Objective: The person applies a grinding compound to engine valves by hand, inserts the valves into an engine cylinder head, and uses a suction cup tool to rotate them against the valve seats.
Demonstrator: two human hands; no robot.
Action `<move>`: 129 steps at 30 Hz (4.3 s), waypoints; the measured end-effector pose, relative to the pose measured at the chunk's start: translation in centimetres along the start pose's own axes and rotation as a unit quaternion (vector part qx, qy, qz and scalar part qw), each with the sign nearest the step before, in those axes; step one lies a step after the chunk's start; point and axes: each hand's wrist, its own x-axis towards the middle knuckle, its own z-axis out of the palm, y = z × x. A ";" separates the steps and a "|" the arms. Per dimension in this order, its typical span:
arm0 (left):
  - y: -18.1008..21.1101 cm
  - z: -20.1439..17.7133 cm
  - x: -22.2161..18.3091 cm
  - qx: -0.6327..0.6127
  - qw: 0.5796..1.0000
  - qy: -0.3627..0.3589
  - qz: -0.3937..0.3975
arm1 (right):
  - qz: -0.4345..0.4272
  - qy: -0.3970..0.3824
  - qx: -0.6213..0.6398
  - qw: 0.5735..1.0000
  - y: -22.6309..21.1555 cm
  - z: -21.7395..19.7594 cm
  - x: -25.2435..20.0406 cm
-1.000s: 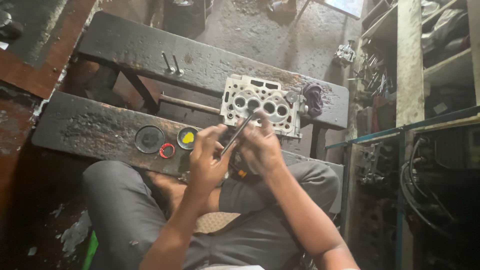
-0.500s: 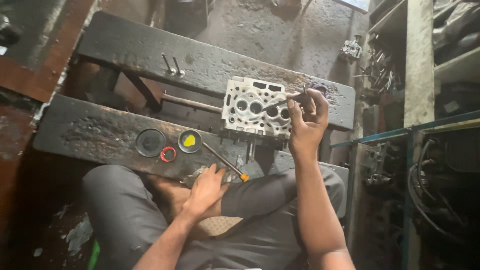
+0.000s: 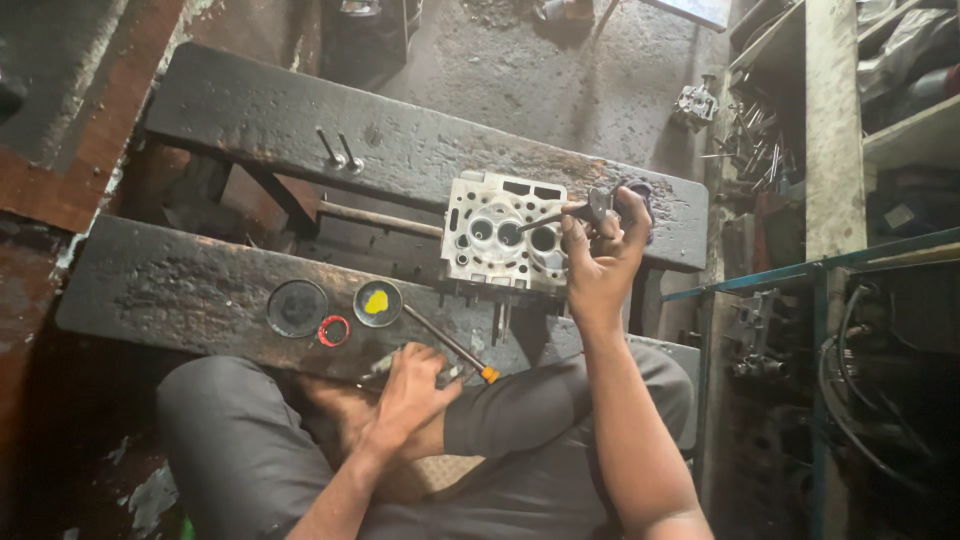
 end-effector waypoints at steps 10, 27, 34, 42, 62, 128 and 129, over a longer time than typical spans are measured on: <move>2.1 -2.0 0.2 -0.156 0.984 -0.004 -0.086 | -0.021 -0.008 -0.095 0.995 0.5 0.1 -0.4; 3.0 -3.4 0.3 -0.129 0.919 -0.352 -0.120 | -0.093 -0.012 -0.237 0.967 1.8 0.5 -0.7; 2.6 -2.8 0.0 -0.113 0.920 -0.353 -0.131 | -0.033 -0.031 -0.310 0.950 2.8 1.1 -0.6; 2.8 -3.2 0.3 -0.116 0.921 -0.348 -0.135 | -0.045 -0.036 -0.308 0.949 2.9 1.8 -0.3; 1.8 -2.3 -0.1 -0.131 0.924 -0.340 -0.116 | -0.101 -0.141 -0.496 0.851 0.3 1.4 -1.5; 2.7 -1.0 0.1 -0.192 0.970 0.078 -0.127 | -0.038 -0.276 -0.608 0.744 -1.0 1.5 -2.3; 2.6 -1.1 0.4 -0.195 0.969 0.079 -0.128 | -0.034 -0.279 -0.599 0.749 -1.2 1.5 -2.0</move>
